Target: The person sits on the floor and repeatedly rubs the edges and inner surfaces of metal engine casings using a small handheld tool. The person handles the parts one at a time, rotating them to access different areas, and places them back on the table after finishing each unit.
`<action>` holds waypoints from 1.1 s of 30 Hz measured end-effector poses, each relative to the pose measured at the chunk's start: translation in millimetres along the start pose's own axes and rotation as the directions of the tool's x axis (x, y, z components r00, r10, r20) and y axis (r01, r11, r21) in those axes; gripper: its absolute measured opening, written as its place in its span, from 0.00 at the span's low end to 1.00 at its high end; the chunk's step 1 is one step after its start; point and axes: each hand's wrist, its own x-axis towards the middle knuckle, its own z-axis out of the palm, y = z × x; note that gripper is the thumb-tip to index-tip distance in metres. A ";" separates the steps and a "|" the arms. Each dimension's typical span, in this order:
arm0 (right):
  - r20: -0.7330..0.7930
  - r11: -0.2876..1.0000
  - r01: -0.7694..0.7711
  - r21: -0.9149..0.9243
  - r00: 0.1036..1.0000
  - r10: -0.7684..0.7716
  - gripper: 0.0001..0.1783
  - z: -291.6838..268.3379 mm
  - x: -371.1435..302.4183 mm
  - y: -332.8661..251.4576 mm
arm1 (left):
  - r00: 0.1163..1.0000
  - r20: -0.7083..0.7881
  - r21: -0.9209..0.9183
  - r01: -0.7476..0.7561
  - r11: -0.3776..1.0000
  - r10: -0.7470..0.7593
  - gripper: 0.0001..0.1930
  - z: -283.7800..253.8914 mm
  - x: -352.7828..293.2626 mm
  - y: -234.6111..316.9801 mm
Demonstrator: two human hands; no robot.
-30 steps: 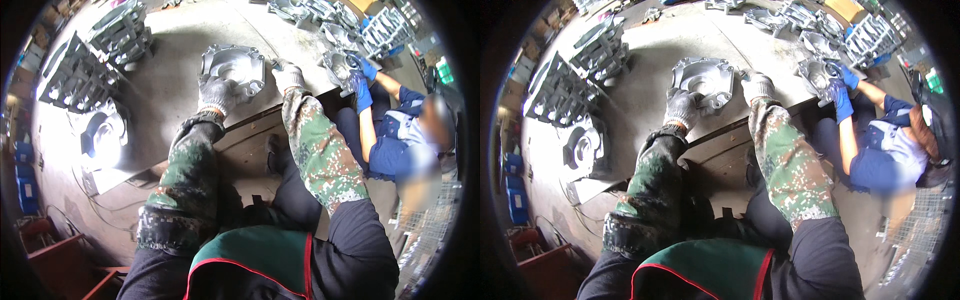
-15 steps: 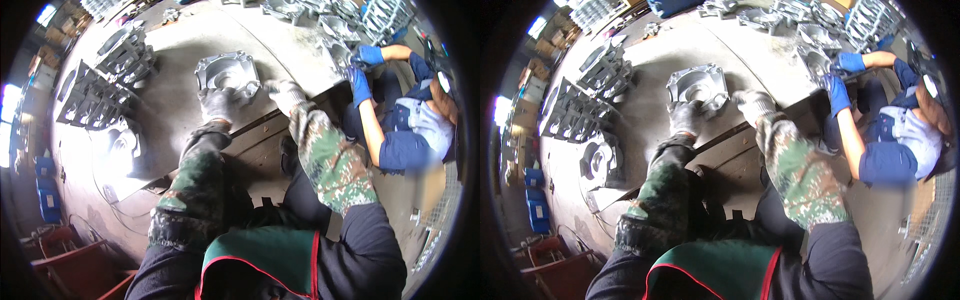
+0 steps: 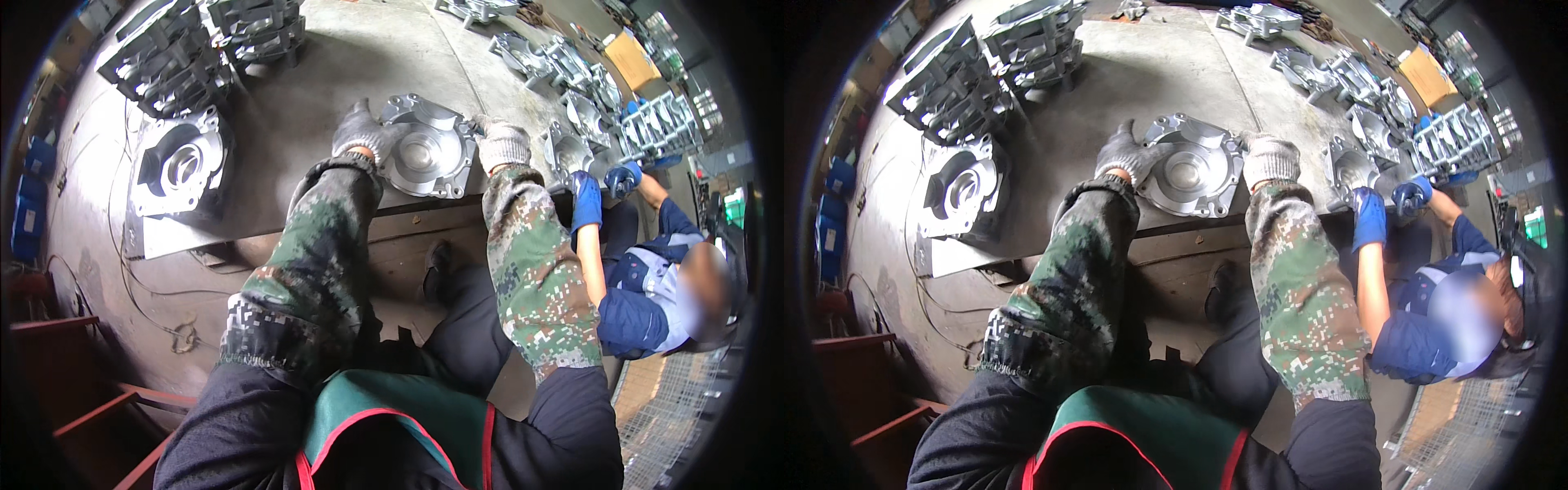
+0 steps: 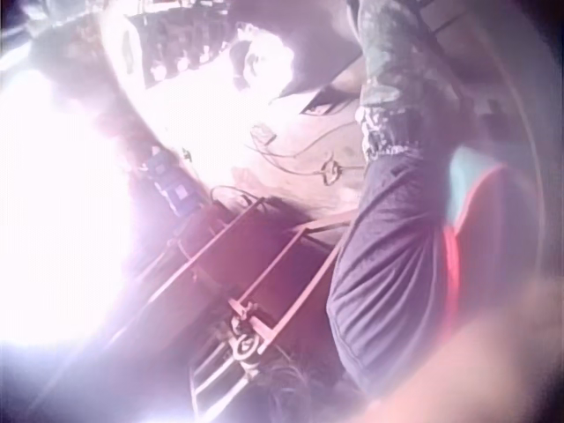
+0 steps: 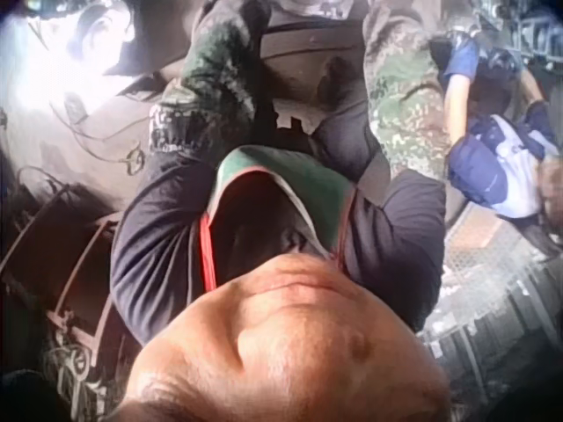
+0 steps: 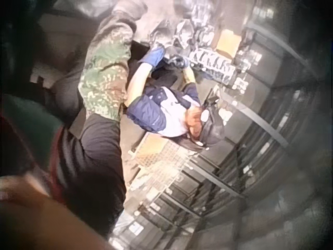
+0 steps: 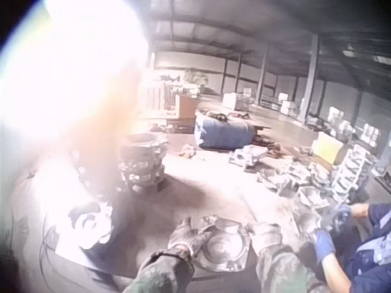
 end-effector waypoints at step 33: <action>0.180 0.784 0.465 -0.411 0.884 -0.431 0.13 -26.3 20.3 -49.1 | 0.988 0.153 -0.048 0.017 0.999 -0.010 0.28 -0.8 19.0 -26.6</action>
